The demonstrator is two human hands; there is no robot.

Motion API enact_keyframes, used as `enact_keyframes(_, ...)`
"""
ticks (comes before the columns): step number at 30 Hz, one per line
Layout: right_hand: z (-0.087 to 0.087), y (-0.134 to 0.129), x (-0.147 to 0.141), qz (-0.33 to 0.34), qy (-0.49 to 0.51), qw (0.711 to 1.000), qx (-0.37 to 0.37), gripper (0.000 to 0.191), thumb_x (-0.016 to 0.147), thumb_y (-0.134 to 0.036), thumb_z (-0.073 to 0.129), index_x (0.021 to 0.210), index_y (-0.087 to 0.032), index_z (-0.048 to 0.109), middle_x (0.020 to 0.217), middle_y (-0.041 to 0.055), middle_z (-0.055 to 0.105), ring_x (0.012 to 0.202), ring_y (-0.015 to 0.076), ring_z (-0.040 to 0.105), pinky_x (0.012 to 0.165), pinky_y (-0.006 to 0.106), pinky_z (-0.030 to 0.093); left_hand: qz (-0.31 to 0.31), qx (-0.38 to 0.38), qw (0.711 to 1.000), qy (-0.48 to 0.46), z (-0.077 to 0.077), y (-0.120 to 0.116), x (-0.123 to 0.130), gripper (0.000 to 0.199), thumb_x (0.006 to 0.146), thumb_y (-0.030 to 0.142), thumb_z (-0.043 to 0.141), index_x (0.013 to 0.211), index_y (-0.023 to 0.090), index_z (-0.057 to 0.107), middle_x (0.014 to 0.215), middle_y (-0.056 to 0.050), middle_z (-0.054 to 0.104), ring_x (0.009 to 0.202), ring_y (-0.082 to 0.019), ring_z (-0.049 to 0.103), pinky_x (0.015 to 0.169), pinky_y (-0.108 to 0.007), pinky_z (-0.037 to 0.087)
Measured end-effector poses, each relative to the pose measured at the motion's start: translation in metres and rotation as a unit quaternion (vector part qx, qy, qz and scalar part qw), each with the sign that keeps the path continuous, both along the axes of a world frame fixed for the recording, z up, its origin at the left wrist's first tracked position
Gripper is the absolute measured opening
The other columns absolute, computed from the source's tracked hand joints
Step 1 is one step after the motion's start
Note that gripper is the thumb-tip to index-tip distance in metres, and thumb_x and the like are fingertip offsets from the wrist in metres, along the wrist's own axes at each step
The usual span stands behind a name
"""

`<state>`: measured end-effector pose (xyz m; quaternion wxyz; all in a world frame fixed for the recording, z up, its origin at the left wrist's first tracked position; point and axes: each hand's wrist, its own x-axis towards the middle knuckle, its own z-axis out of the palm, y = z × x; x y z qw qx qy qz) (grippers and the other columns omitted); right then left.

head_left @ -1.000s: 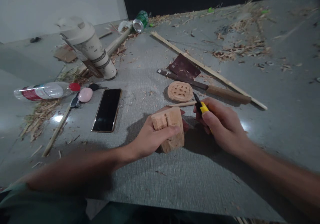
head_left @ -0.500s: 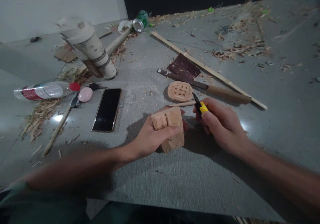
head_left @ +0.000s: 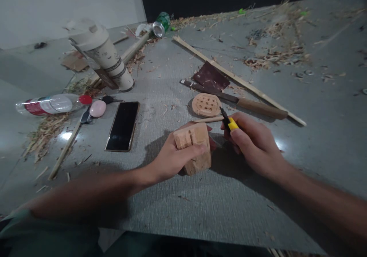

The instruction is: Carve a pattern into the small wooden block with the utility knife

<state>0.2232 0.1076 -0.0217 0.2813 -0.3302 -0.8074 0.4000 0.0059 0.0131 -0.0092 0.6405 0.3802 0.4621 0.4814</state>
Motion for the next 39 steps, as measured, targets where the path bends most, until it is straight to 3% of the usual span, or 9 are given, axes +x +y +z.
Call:
enact_keyframes(12,0.001,-0.001,0.000,0.006,0.006,1.000,0.002,0.029,0.112,-0.049,0.047,0.102,-0.024,0.059,0.080,-0.0020,0.058,0.063,0.0141,0.052,0.056,0.031,0.037,0.001,0.002,1.000,-0.017,-0.003,0.001,0.000,0.033,0.090,0.031,0.080,0.119,0.021,0.069,0.101,-0.004,0.079,0.094,-0.020,0.075,0.087,-0.032,0.059)
enact_keyframes(21,0.005,-0.002,-0.002,0.006,-0.011,1.000,0.021,0.032,0.112,-0.050,0.046,0.098,-0.024,0.058,0.071,-0.0031,0.056,0.060,0.0151,0.051,0.058,0.032,0.037,0.006,0.003,1.000,-0.028,-0.003,0.001,0.001,0.030,0.089,0.027,0.079,0.117,0.022,0.070,0.101,-0.004,0.079,0.092,-0.018,0.074,0.086,-0.030,0.058)
enact_keyframes(25,0.006,0.002,-0.002,-0.045,-0.078,0.992,0.090,0.031,0.109,-0.050,0.048,0.091,-0.025,0.054,0.066,-0.0025,0.053,0.058,0.0172,0.049,0.057,0.033,0.032,-0.006,0.017,1.000,-0.022,-0.002,0.002,0.000,0.028,0.093,0.023,0.074,0.120,0.022,0.069,0.102,-0.004,0.079,0.097,-0.019,0.074,0.089,-0.033,0.058)
enact_keyframes(28,0.002,0.016,0.001,-0.084,-0.181,0.964,0.179,0.029,0.107,-0.050,0.050,0.094,-0.025,0.056,0.075,0.0028,0.058,0.067,0.0230,0.056,0.060,0.036,0.033,-0.012,0.021,0.999,-0.025,-0.001,0.002,0.000,0.029,0.094,0.025,0.073,0.122,0.021,0.067,0.102,-0.005,0.078,0.098,-0.021,0.074,0.088,-0.034,0.059)
enact_keyframes(32,-0.002,0.038,0.007,-0.057,-0.232,0.936,0.260,0.030,0.107,-0.049,0.049,0.092,-0.024,0.059,0.095,0.0122,0.066,0.093,0.0327,0.062,0.077,0.043,0.044,-0.011,0.025,0.999,-0.025,-0.002,0.001,-0.001,0.029,0.094,0.027,0.074,0.121,0.020,0.066,0.101,-0.005,0.076,0.095,-0.021,0.073,0.086,-0.034,0.058)
enact_keyframes(39,-0.004,0.037,0.008,-0.017,-0.253,0.926,0.281,0.029,0.106,-0.048,0.053,0.102,-0.022,0.066,0.098,0.0113,0.069,0.095,0.0319,0.063,0.081,0.044,0.045,-0.014,0.027,0.999,-0.017,0.000,0.002,-0.001,0.030,0.094,0.027,0.074,0.121,0.019,0.065,0.101,-0.007,0.076,0.096,-0.022,0.072,0.085,-0.035,0.058)
